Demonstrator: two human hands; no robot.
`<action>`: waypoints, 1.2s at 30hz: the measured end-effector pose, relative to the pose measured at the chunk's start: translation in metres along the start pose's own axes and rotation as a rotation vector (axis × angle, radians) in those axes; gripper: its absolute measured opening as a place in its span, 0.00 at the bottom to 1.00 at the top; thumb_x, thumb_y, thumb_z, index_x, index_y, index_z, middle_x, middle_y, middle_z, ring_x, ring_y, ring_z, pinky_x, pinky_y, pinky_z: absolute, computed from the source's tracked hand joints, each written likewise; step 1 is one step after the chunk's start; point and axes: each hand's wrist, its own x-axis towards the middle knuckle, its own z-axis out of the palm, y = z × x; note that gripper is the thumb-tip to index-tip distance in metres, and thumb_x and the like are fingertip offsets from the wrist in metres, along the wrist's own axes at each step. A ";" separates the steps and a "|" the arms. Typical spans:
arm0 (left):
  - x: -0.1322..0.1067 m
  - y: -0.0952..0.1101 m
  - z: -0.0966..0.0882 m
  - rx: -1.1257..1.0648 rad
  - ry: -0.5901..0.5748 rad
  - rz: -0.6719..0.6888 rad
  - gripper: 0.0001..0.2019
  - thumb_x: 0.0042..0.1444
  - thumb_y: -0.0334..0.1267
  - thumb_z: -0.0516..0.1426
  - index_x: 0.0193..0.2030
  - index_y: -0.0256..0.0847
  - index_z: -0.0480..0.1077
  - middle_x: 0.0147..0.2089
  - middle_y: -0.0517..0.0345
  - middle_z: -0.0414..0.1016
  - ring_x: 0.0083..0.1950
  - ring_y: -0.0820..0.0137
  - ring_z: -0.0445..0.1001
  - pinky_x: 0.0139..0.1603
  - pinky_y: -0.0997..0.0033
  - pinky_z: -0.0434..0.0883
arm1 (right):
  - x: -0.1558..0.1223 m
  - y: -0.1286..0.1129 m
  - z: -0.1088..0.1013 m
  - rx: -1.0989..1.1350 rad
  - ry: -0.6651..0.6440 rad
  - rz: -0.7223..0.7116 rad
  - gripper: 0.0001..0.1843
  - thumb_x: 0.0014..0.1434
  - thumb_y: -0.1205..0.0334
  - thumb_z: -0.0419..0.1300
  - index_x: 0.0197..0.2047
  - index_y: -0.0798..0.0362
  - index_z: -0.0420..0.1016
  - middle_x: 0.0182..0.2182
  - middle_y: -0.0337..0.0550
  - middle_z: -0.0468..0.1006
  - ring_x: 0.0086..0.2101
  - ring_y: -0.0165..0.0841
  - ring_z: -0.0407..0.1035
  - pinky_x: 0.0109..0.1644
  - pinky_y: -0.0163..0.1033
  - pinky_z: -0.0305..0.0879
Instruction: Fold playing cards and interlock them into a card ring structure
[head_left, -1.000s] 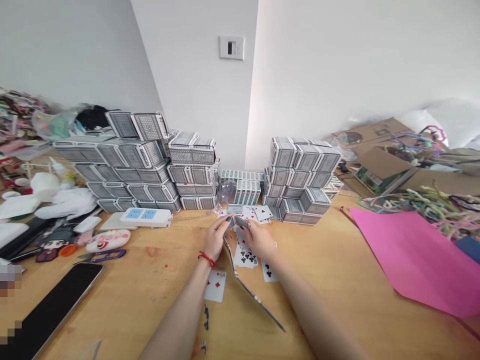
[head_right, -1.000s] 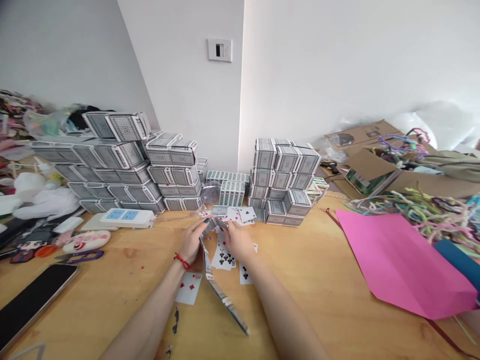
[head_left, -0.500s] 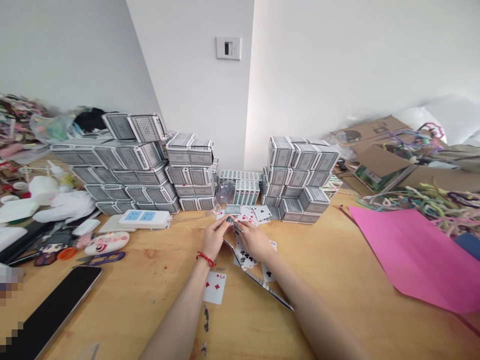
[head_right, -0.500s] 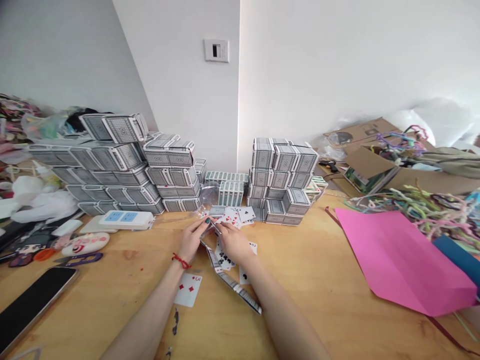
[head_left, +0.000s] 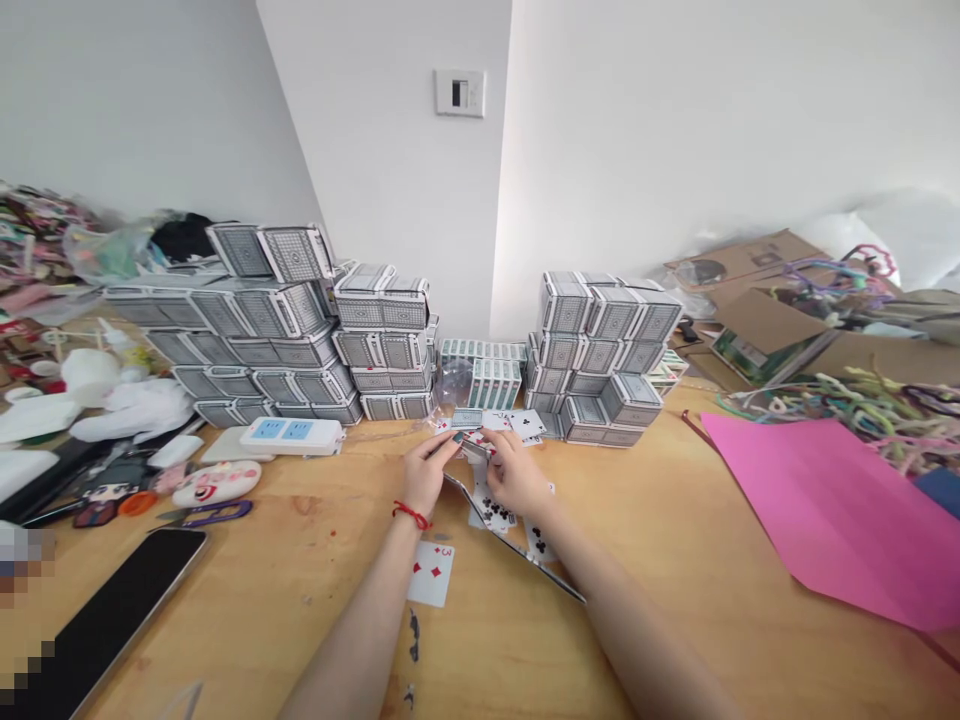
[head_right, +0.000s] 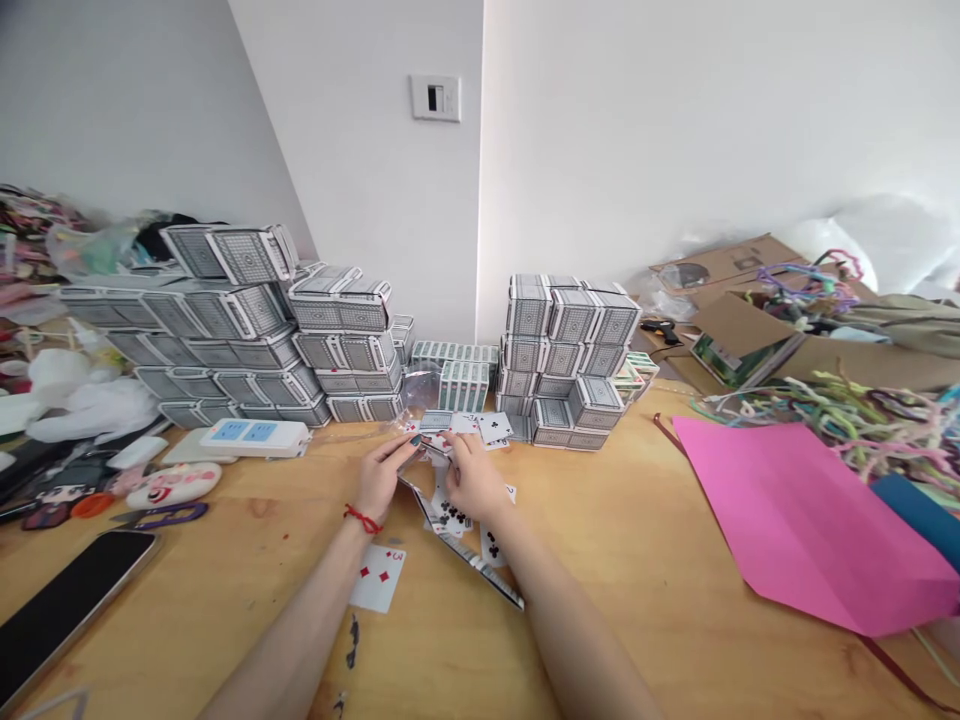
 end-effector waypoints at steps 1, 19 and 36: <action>0.000 0.001 0.000 -0.005 0.022 -0.006 0.10 0.38 0.36 0.62 0.31 0.38 0.77 0.35 0.54 0.79 0.40 0.64 0.74 0.45 0.64 0.69 | 0.000 0.003 0.002 0.000 0.021 0.008 0.33 0.45 0.78 0.49 0.56 0.55 0.58 0.47 0.52 0.67 0.49 0.41 0.59 0.52 0.51 0.61; -0.004 0.010 0.004 0.000 0.024 -0.023 0.09 0.40 0.37 0.61 0.30 0.37 0.77 0.34 0.53 0.79 0.38 0.65 0.75 0.43 0.64 0.71 | 0.000 0.017 0.002 -0.183 -0.076 0.067 0.20 0.53 0.61 0.56 0.51 0.54 0.68 0.49 0.52 0.70 0.52 0.41 0.59 0.54 0.48 0.59; -0.002 0.009 0.004 -0.003 0.044 -0.034 0.08 0.40 0.35 0.61 0.30 0.38 0.77 0.34 0.54 0.79 0.40 0.65 0.74 0.45 0.65 0.69 | -0.001 0.026 -0.006 -0.046 0.073 0.290 0.14 0.56 0.66 0.48 0.41 0.50 0.72 0.35 0.43 0.78 0.35 0.35 0.71 0.40 0.39 0.65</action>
